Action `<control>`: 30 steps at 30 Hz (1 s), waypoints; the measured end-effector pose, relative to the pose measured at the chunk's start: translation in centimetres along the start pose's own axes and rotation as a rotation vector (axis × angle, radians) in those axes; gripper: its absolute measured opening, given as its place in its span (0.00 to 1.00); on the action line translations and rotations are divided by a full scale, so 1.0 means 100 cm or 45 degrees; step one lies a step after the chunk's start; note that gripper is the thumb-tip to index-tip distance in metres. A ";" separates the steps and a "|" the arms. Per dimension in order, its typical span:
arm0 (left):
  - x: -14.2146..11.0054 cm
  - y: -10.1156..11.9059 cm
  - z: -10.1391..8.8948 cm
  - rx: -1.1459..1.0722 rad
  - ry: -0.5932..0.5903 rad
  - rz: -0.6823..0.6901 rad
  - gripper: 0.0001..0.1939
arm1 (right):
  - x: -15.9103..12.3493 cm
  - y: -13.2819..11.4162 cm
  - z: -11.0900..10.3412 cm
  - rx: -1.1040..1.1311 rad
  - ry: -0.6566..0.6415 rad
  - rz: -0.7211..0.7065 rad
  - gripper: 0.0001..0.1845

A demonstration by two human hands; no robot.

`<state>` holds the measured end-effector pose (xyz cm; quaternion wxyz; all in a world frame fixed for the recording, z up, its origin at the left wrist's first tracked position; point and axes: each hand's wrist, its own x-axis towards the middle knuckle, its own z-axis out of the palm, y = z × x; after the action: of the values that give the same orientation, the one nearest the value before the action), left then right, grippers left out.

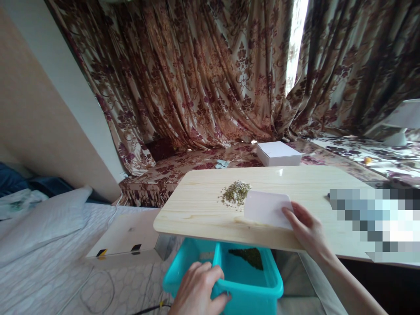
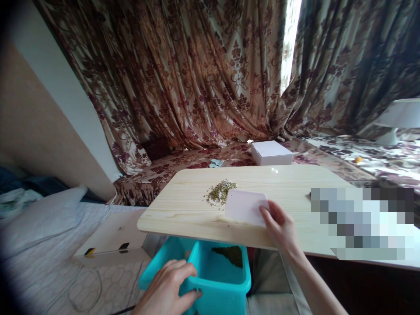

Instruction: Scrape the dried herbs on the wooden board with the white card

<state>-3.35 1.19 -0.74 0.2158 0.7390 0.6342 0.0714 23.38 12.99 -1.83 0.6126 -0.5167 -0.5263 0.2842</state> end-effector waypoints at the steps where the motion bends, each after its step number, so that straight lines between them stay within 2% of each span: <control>1: 0.000 0.000 0.000 0.001 -0.001 0.000 0.06 | 0.001 0.000 0.003 0.020 0.002 -0.004 0.11; 7: -0.002 -0.002 0.000 -0.009 0.001 -0.007 0.07 | 0.013 0.009 0.018 0.065 -0.031 -0.022 0.11; 17: -0.001 -0.006 0.004 -0.019 0.011 0.008 0.07 | 0.012 0.008 0.020 0.068 -0.103 -0.026 0.12; 23: -0.002 -0.009 0.004 -0.026 0.025 0.011 0.07 | 0.019 0.015 0.029 0.086 -0.157 -0.041 0.13; 30: -0.003 -0.013 0.003 -0.059 0.073 0.036 0.06 | 0.015 0.001 0.032 0.067 -0.236 -0.053 0.13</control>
<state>-4.46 0.94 -1.46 0.2135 0.7404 0.6278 0.1102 20.80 15.47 -1.72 0.5802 -0.4610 -0.5838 0.3318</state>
